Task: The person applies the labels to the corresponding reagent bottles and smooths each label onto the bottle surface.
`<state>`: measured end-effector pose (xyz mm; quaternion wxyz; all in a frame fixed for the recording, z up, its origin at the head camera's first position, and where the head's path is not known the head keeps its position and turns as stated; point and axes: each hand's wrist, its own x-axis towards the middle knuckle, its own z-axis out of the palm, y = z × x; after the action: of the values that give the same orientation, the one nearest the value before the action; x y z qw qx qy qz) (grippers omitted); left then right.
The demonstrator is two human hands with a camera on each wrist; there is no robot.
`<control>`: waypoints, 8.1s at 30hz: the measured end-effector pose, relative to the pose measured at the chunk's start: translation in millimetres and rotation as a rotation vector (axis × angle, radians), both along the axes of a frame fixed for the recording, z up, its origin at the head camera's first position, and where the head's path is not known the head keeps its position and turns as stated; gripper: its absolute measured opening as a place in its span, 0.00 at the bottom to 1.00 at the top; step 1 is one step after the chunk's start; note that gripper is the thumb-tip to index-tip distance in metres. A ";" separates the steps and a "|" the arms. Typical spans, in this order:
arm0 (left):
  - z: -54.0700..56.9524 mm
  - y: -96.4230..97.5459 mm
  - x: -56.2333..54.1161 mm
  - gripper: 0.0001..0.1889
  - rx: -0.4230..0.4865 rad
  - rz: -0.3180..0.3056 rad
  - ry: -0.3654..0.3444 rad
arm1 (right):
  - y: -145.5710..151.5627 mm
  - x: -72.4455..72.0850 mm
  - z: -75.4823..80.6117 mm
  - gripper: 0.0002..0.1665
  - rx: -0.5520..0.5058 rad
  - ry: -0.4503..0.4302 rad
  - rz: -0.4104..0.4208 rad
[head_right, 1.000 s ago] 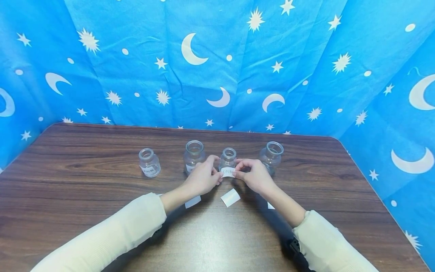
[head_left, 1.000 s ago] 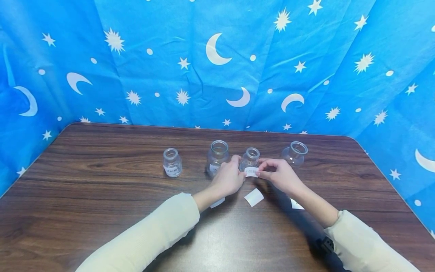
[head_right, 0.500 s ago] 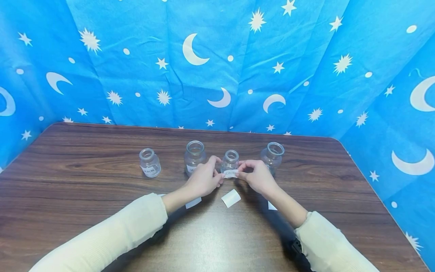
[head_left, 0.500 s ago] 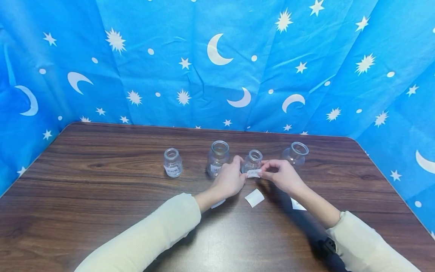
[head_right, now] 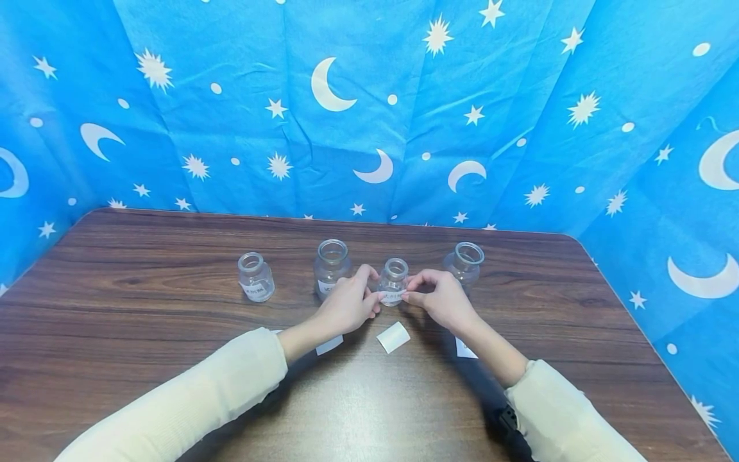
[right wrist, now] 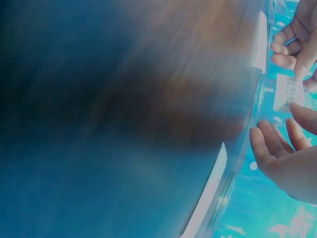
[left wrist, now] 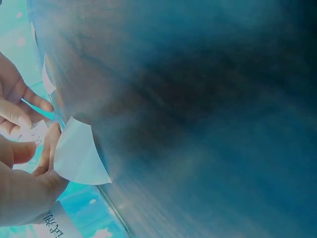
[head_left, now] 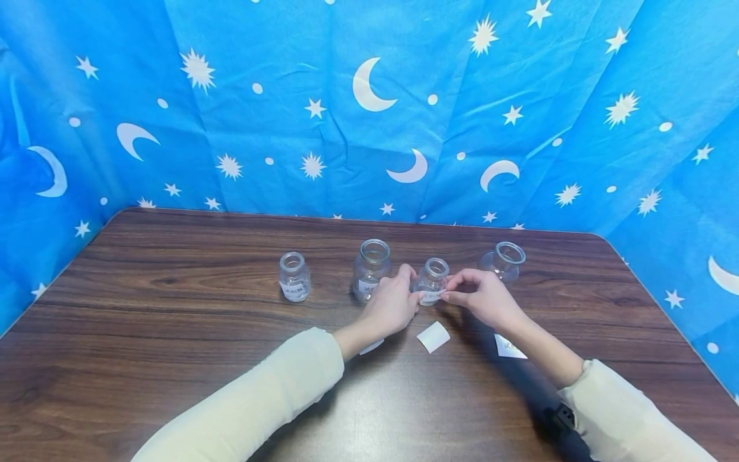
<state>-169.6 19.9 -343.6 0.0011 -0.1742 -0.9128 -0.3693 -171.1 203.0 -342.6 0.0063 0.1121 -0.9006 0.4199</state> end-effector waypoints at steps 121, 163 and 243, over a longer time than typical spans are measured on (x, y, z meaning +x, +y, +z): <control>-3.3 11.0 -6.7 0.14 -0.136 -0.043 0.107 | 17.4 -8.4 -3.2 0.21 0.119 0.064 0.223; 5.2 30.6 31.2 0.19 -0.224 -0.422 -0.020 | 100.2 44.5 9.7 0.24 0.267 0.065 0.326; -6.8 102.2 28.9 0.23 -0.588 -0.396 0.140 | 107.9 48.3 -18.9 0.22 0.205 0.264 0.413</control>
<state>-140.7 122.2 -350.4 -0.0580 -0.3656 -0.9262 -0.0713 -122.7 310.9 -361.5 0.0264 0.3473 -0.8878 0.3008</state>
